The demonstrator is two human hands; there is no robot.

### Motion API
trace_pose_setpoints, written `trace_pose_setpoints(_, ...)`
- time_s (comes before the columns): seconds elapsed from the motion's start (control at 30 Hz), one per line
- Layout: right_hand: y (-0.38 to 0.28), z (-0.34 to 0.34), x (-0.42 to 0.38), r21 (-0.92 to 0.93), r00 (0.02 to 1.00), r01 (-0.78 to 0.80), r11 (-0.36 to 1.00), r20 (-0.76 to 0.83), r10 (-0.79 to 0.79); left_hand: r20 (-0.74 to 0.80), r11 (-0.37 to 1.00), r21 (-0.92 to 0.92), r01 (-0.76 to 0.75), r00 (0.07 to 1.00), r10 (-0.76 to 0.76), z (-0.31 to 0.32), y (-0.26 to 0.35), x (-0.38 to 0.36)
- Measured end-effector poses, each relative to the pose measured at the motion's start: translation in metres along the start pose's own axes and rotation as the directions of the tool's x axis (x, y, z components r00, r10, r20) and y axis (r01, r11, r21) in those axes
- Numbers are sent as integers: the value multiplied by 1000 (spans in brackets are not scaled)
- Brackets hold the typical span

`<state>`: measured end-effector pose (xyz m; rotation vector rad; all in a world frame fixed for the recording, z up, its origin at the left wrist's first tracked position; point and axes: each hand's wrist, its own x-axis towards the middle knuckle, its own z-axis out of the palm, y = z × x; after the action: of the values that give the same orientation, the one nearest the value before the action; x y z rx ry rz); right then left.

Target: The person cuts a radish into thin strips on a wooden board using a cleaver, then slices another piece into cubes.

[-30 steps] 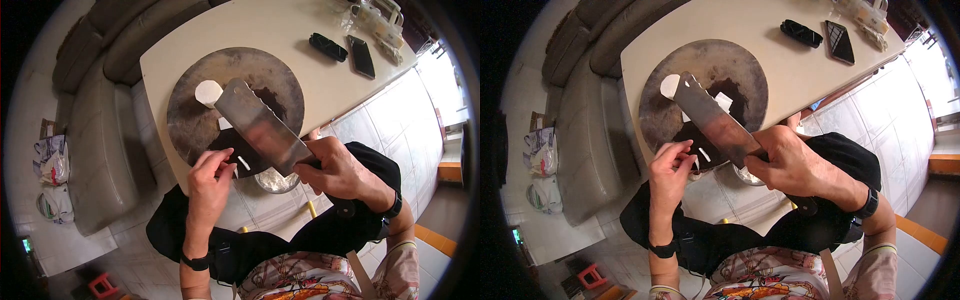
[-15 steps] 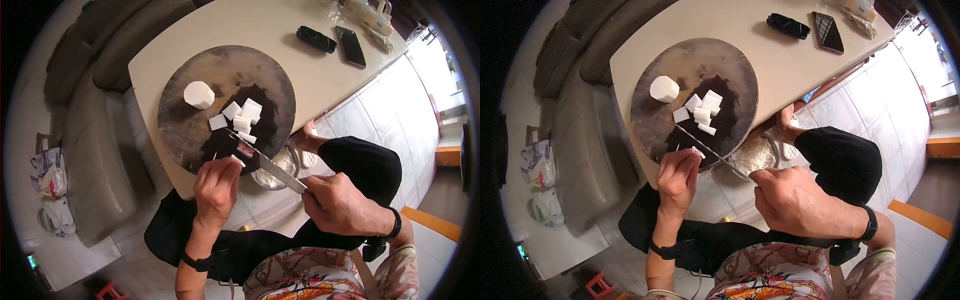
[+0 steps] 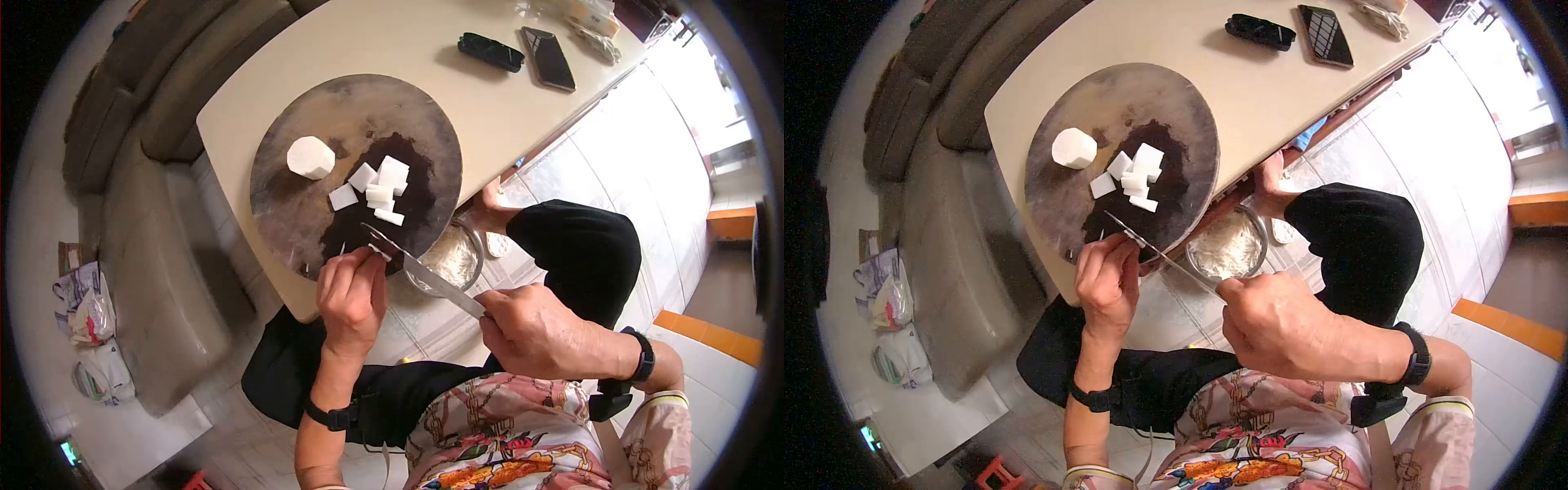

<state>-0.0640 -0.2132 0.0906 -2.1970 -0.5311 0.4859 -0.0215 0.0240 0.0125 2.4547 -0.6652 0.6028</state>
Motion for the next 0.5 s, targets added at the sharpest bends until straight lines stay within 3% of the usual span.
trace_pose_setpoints(0.4, 1, -2, 12, 110, 997, -24, 994, 75, 16, -5, 999, -23, 33, 999, -33, 2, 1, -2)
trace_pose_setpoints(0.5, -1, 9, 29, 17, 1000, 3, 1000, 25, -4, 0, 999, -29, 18, 1000, -18, 2, -2, -4)
